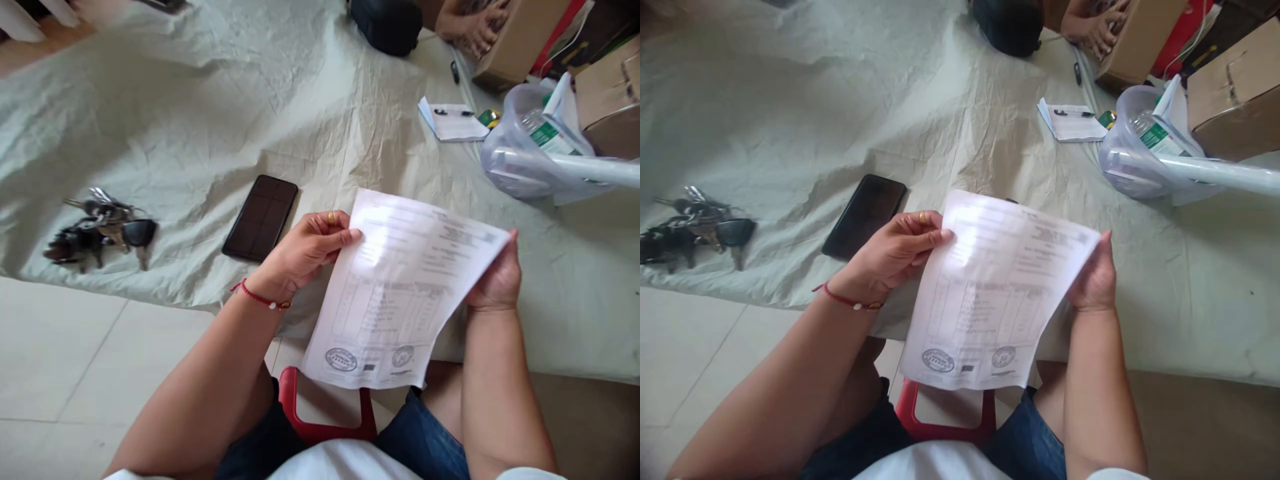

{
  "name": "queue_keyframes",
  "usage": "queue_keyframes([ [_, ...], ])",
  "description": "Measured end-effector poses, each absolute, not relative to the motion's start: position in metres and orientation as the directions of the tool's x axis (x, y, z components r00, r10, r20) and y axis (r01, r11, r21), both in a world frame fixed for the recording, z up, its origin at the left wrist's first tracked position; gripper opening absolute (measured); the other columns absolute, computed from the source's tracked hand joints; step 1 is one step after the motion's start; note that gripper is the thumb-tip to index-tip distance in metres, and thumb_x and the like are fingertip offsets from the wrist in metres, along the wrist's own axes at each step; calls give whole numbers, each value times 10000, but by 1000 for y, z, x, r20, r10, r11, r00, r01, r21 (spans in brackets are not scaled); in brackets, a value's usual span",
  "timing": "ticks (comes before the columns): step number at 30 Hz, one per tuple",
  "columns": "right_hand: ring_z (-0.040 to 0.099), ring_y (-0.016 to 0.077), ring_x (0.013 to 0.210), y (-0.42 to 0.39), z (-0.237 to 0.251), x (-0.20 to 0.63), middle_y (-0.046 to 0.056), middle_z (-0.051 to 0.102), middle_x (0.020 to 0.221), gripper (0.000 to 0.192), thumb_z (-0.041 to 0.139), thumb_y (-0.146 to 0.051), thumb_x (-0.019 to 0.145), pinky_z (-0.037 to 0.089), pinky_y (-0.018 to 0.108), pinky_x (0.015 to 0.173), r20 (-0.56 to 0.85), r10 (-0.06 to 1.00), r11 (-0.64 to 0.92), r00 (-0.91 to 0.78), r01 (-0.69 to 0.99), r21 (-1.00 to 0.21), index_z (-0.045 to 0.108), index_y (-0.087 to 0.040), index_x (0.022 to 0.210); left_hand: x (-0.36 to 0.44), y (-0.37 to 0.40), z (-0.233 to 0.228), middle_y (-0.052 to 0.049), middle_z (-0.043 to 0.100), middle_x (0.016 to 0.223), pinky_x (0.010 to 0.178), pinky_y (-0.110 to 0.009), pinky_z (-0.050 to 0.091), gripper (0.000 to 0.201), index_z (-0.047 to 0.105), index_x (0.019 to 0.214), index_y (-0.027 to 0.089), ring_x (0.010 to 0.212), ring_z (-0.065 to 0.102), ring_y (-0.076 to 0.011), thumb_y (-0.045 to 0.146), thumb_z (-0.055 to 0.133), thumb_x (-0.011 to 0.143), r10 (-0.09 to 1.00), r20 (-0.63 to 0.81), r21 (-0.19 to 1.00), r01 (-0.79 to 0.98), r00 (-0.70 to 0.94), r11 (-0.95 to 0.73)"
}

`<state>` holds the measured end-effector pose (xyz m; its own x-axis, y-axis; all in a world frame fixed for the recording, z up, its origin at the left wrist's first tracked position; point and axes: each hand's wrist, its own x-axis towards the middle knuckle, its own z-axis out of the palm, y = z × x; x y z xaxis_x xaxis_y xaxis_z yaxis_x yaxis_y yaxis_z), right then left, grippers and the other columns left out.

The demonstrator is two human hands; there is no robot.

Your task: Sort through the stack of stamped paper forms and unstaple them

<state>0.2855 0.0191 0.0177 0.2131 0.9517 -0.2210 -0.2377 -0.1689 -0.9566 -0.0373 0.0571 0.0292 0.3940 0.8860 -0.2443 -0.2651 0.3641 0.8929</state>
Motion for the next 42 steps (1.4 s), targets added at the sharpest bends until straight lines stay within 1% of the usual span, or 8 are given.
queue_keyframes([
  [4,769,438,1421,17,3,273,118,899,1199,821,630,-1029,883,641,675,1173,-208,970,-171,122,-264,-949,893,-299,1151,-29,63,18,67,426,615,494,-241,222,358,606,707,210,538,296,-69,283,945,796,965,-235,932,-254,112,257],
  [9,849,406,1247,21,-8,271,104,908,1233,575,1086,-583,712,634,669,1204,-265,949,-254,172,-81,-964,893,-265,1151,-18,62,11,52,452,658,527,-250,234,310,608,734,206,580,306,-84,276,887,852,978,-207,956,-216,-29,196],
  [17,859,331,1179,29,-17,278,75,910,1177,487,1086,-456,698,646,624,1210,-49,917,-13,397,-94,-995,865,-249,1079,-15,60,10,-11,588,732,597,-280,431,473,649,743,213,660,512,-135,578,890,923,946,-248,929,-225,209,293],
  [23,842,315,1188,31,-11,271,75,883,1117,471,1058,-446,710,654,619,1188,-1,900,38,435,-81,-996,839,-224,1063,-9,54,5,-86,775,814,672,-331,576,351,746,815,183,757,739,-226,492,904,868,847,-385,860,-191,366,473],
  [28,839,317,1198,25,-7,275,69,882,1119,468,1043,-486,734,651,618,1187,-32,906,-6,421,-61,-998,831,-234,1067,-3,55,1,-103,838,894,739,-396,669,352,790,902,177,792,792,-258,427,1006,778,891,-384,835,-319,243,447],
  [32,851,300,1115,22,-11,283,61,895,1139,560,1098,-420,641,672,601,1149,-117,918,-115,380,-28,-993,843,-236,1105,0,57,-1,-102,862,947,784,-424,698,406,811,999,187,834,813,-280,382,1047,732,895,-415,821,-356,164,446],
  [38,842,280,1004,23,-22,292,87,890,1057,502,1071,-384,656,701,532,1045,-38,878,-78,477,65,-995,860,-165,1055,2,60,-3,-84,825,860,734,-346,649,332,755,903,191,784,786,-232,501,867,943,890,-422,840,-296,171,455],
  [42,828,258,962,24,-24,302,71,886,1031,441,1021,-367,682,708,503,1005,12,845,-49,534,99,-994,871,-168,1045,-1,62,-5,-76,817,853,749,-326,629,269,766,897,190,807,777,-220,440,852,944,895,-406,849,-287,186,444],
])
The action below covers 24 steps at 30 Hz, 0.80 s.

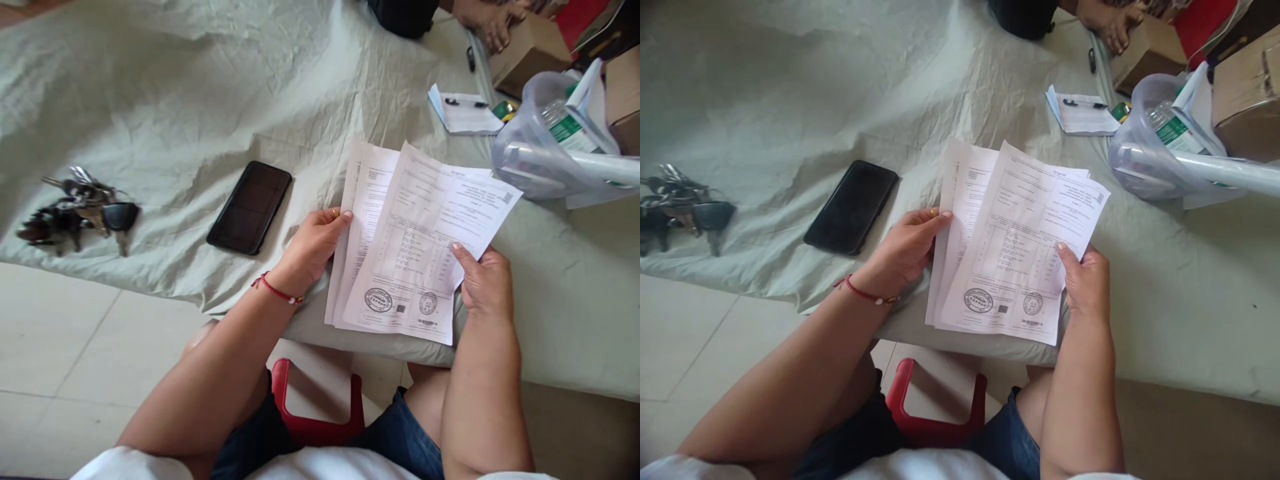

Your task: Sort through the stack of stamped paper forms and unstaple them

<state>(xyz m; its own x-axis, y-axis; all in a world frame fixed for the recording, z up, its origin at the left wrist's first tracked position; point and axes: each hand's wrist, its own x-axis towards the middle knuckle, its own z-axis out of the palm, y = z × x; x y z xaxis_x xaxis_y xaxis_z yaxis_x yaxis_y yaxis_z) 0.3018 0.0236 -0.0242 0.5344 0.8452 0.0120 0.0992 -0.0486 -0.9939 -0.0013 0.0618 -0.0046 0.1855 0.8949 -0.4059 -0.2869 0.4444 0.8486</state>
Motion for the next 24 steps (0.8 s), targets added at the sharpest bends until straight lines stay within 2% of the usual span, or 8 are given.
queue_keyframes([
  [8,827,282,999,30,-17,311,69,881,1003,343,971,-284,610,694,500,1070,135,695,66,707,124,-990,900,-199,935,-1,61,-4,-71,803,848,760,-337,620,242,764,899,192,801,750,-216,414,860,917,909,-390,852,-317,148,417],
  [11,836,299,1033,31,-12,307,73,884,995,331,942,-252,581,688,495,1098,142,642,103,753,98,-990,899,-195,905,2,61,-3,-62,803,872,746,-324,593,162,725,893,199,779,732,-200,333,815,905,922,-370,872,-298,116,387],
  [13,843,296,1057,32,-11,305,81,886,1026,375,933,-233,573,675,479,1135,139,629,116,765,85,-990,905,-175,943,3,61,-2,-43,800,891,740,-315,579,127,717,969,205,772,724,-191,252,784,872,942,-325,892,-304,82,335],
  [17,848,298,1092,32,-12,307,103,880,1071,413,934,-218,598,670,444,1153,134,621,116,773,78,-990,900,-134,1001,1,60,0,18,742,845,645,-290,509,499,673,1319,253,680,665,-174,193,766,833,959,-285,918,-291,-15,268],
  [19,848,299,1107,32,-13,308,102,877,1093,397,935,-232,632,676,458,1154,134,630,105,765,86,-991,894,-139,1016,-1,60,0,37,701,827,632,-285,479,606,646,1421,293,667,638,-170,197,772,837,962,-264,939,-245,-70,240],
  [21,845,288,1098,31,-14,308,92,876,1088,371,944,-254,653,682,473,1157,133,641,102,756,88,-991,892,-158,1008,-1,60,0,33,667,813,650,-290,471,488,707,1326,296,688,620,-169,211,768,850,969,-224,961,-192,-103,202],
  [24,842,276,1089,32,-15,305,81,878,1049,344,947,-249,647,687,458,1147,128,652,113,747,71,-991,893,-170,977,0,60,0,2,658,796,668,-302,460,129,770,1002,246,716,592,-168,258,753,874,977,-198,972,-142,-84,185],
])
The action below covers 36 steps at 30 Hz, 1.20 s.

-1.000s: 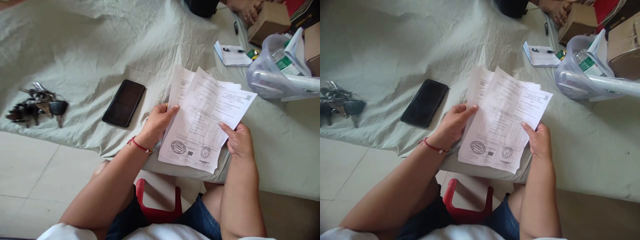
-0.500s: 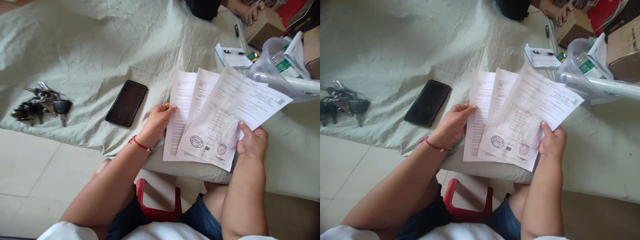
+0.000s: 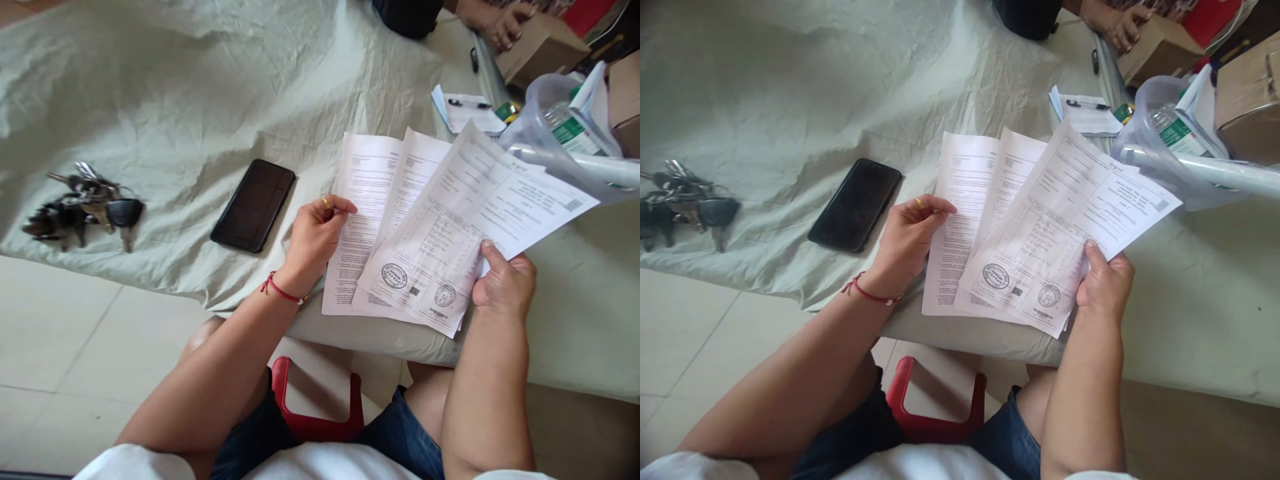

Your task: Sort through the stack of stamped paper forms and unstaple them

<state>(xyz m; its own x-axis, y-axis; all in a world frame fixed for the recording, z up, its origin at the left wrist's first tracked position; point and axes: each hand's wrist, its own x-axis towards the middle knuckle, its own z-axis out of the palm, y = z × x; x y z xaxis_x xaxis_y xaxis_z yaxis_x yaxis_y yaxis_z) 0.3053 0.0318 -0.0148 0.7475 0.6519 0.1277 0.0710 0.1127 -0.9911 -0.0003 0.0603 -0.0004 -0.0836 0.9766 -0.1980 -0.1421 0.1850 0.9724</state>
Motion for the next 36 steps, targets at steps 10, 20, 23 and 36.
queue_keyframes([
  [10,839,275,1102,33,-18,295,94,878,1053,330,964,-258,672,666,454,1171,109,704,120,702,34,-992,893,-156,977,4,54,5,-61,790,900,755,-314,526,235,839,947,183,844,672,-202,411,785,927,967,-233,967,-75,105,242],
  [20,827,287,1172,32,-25,301,55,855,1072,357,992,-332,701,703,515,1119,97,742,96,664,38,-995,862,-194,1003,5,55,5,-25,710,767,642,-299,429,226,798,809,201,705,555,-158,391,800,932,970,-233,972,-25,63,235],
  [23,825,295,1170,31,-24,301,64,865,1102,400,1014,-359,681,685,539,1147,70,759,64,647,33,-997,868,-192,1014,6,57,3,-27,733,802,669,-295,447,134,820,809,194,741,578,-157,314,829,869,976,-218,975,-53,5,218],
  [36,825,278,1043,30,-27,316,61,867,1076,473,1006,-282,623,682,566,1107,66,773,44,631,51,-998,861,-175,1061,6,64,-10,18,543,759,633,-288,396,281,609,791,242,704,463,-152,303,870,875,987,-159,950,-278,-23,146],
])
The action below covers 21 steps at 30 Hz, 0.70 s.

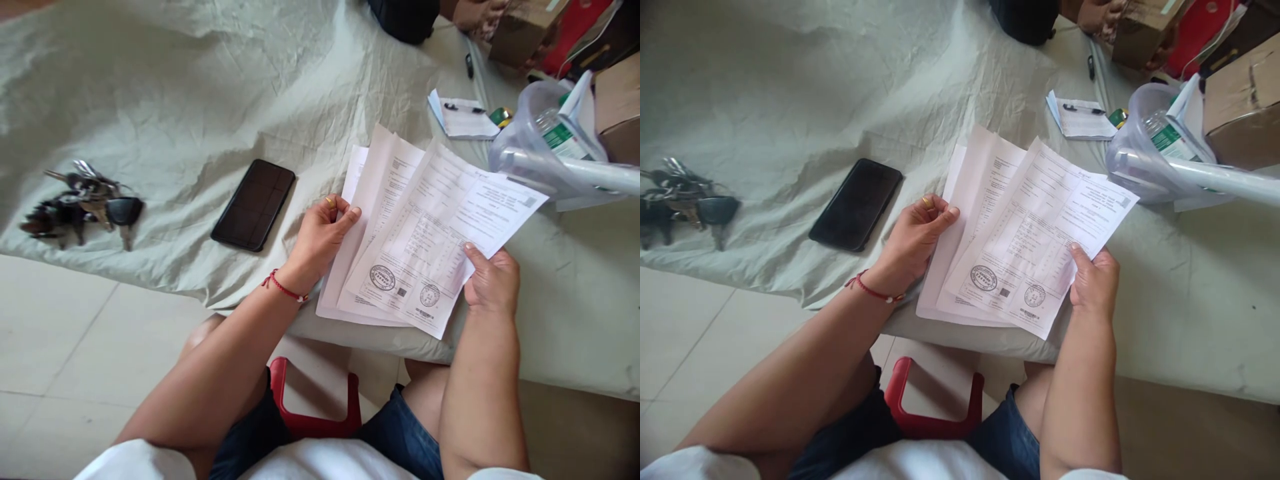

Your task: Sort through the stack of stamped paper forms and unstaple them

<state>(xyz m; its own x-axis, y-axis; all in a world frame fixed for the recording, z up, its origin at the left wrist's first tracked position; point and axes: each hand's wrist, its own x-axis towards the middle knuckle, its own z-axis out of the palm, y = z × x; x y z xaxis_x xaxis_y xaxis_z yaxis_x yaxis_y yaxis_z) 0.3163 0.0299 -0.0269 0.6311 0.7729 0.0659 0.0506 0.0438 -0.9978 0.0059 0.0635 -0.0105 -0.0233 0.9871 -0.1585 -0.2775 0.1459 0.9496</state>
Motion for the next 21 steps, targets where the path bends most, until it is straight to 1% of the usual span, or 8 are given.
queue_keyframes([
  [4,819,259,1033,31,-24,321,65,856,1067,430,974,-261,641,686,523,1106,104,733,65,672,84,-994,864,-168,1046,5,64,-9,25,522,741,607,-280,352,277,567,796,245,681,432,-148,223,834,867,989,-146,968,-210,-20,139],
  [8,819,258,1044,31,-16,319,55,842,1019,364,935,-247,645,687,487,1117,139,673,91,727,106,-990,859,-170,993,4,63,-7,38,503,734,589,-268,331,256,558,829,245,659,434,-139,117,776,790,987,-161,962,-226,-5,156],
  [10,820,259,1056,30,-12,316,62,850,1026,386,927,-230,624,674,473,1141,140,650,97,747,101,-990,864,-147,996,4,63,-7,45,484,739,587,-260,346,284,553,862,251,658,449,-139,81,751,749,988,-155,961,-235,-22,146],
  [13,823,251,1037,30,-7,310,65,870,1037,433,928,-222,582,655,478,1179,124,638,97,760,80,-992,876,-128,1001,3,62,-8,49,540,775,602,-253,397,356,571,991,272,670,510,-147,72,724,739,988,-152,959,-247,-26,140],
  [16,825,247,1024,30,-5,307,55,881,1011,408,930,-231,575,649,489,1197,119,634,96,764,74,-993,881,-142,971,2,62,-8,41,625,855,616,-264,437,525,608,1196,304,696,575,-158,76,716,736,989,-144,958,-254,-31,132],
  [18,829,252,1040,29,-5,308,54,885,1005,394,935,-231,579,648,491,1200,117,629,92,768,75,-993,882,-147,960,2,62,-7,37,631,871,630,-271,445,604,641,1277,313,712,588,-160,76,715,727,991,-124,963,-247,-53,107],
  [19,832,257,1051,29,-4,308,55,886,1003,392,935,-227,580,647,493,1201,117,627,94,770,74,-993,883,-149,960,2,62,-7,36,617,853,630,-274,434,582,676,1263,306,709,577,-158,80,715,728,992,-113,968,-231,-59,97],
  [21,836,267,1077,29,-4,307,55,886,988,384,933,-224,582,642,496,1208,122,629,108,768,69,-992,883,-151,957,2,61,-6,31,570,778,605,-284,371,392,761,1108,266,664,512,-147,106,712,753,992,-114,981,-166,-45,105],
])
